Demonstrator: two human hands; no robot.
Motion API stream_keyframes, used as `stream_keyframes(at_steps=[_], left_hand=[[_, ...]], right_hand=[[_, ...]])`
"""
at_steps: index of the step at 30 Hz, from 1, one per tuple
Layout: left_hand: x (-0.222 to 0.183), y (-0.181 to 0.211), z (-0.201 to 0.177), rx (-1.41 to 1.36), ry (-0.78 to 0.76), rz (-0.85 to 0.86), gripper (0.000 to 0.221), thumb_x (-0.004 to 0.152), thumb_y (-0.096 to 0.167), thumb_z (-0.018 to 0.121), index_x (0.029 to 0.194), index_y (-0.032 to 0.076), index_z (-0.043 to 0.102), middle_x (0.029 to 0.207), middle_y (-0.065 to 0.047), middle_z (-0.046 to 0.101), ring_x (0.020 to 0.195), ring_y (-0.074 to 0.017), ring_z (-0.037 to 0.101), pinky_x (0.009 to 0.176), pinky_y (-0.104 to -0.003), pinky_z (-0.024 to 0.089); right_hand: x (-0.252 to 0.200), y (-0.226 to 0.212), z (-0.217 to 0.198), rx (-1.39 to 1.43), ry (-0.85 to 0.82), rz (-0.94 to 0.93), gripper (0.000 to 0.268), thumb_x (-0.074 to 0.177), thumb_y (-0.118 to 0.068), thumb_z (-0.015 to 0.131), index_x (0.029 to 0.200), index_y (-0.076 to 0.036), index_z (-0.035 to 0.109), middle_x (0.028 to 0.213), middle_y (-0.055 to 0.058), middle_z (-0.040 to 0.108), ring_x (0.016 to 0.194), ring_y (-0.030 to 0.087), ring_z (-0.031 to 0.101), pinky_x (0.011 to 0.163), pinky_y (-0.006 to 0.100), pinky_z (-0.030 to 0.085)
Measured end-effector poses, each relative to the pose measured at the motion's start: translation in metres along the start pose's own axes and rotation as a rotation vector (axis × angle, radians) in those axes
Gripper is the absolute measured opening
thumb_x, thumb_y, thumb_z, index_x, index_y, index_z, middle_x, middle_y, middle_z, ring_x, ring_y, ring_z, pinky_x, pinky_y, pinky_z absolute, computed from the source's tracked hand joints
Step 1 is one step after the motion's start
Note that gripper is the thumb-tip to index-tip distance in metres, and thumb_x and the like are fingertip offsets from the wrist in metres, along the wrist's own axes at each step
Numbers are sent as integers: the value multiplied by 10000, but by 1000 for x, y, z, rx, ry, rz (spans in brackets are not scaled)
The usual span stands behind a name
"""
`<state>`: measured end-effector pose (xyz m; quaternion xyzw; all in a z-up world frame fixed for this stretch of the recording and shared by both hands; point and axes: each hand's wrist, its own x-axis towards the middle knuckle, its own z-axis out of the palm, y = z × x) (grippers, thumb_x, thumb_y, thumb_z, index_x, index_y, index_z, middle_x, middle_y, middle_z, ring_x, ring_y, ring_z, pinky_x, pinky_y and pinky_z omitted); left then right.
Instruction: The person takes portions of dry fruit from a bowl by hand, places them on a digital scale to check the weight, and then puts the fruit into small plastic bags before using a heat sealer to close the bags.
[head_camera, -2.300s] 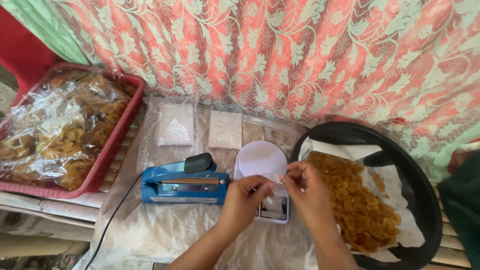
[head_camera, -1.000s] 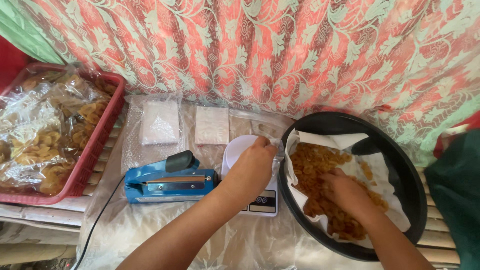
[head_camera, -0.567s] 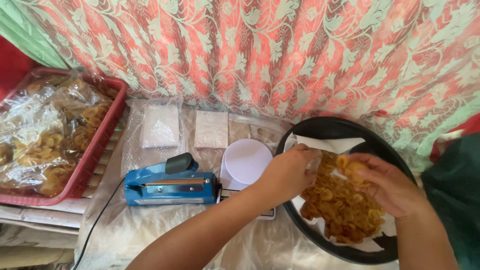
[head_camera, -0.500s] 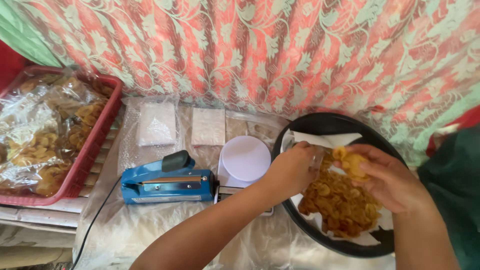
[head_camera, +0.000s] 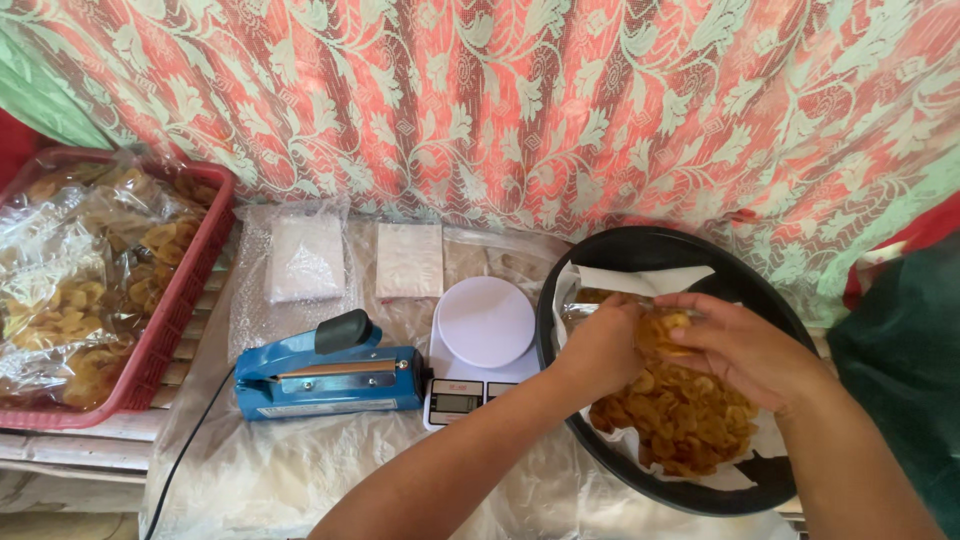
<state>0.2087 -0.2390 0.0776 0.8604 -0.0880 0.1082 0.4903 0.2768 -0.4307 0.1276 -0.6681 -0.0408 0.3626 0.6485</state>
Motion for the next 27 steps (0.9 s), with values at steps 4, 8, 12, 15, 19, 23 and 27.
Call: stream_keyframes(at_steps=[4, 8, 12, 15, 19, 23, 27], left_hand=[[3, 0, 6, 33, -25, -38, 481, 638, 9, 765, 1100, -62, 650, 1265, -268, 596, 1100, -450, 640, 887, -473, 561], [5, -2, 9, -25, -33, -79, 433, 783, 156, 827, 1137, -37, 670, 1279, -266, 593, 1089, -451, 643, 908, -492, 535], [5, -4, 12, -34, 1, -13, 429, 729, 48, 749, 1143, -38, 674, 1290, -252, 602, 1105, -440, 643, 917, -473, 542], [10, -5, 10, -29, 10, -35, 417, 777, 53, 742, 1180, -25, 665, 1304, -241, 599, 1116, -436, 633, 926, -478, 527], [15, -6, 6, -50, 40, -19, 562, 694, 16, 736, 1245, -16, 632, 1293, -224, 615, 1135, -413, 639, 934, -449, 541], [18, -5, 1, -99, 34, 9, 540, 697, 63, 775, 1218, -14, 653, 1262, -224, 629, 1157, -410, 628, 956, -445, 528], [19, -5, -2, -76, 56, -39, 589, 695, 94, 807, 1242, -32, 629, 1295, -239, 606, 1179, -408, 611, 989, -433, 511]], right_hand=[[-2, -1, 5, -218, 21, 0, 618, 827, 14, 654, 1428, -61, 534, 1200, 122, 655, 1062, 192, 650, 896, 339, 537], [-4, -8, 24, -535, 142, -69, 665, 766, -34, 726, 1403, -61, 533, 1197, 128, 729, 1080, 185, 690, 893, 306, 539], [-3, -18, 37, -672, 254, -13, 642, 797, -136, 798, 1399, -82, 580, 1166, 139, 762, 1043, 207, 711, 882, 324, 540], [1, -19, 38, -635, 207, -8, 748, 773, -122, 819, 1464, -152, 533, 1183, 159, 732, 1039, 227, 668, 861, 346, 533], [7, -15, 24, -479, 78, -74, 785, 700, -9, 717, 1452, -137, 534, 1280, 85, 683, 1158, 178, 639, 907, 326, 527], [16, -2, 11, -574, 76, -180, 721, 711, 45, 674, 1410, -91, 563, 1278, 95, 695, 1176, 176, 670, 912, 321, 542], [27, 11, 2, -582, 184, -154, 570, 792, -8, 745, 1347, -40, 620, 1215, 112, 742, 1080, 213, 719, 890, 335, 567]])
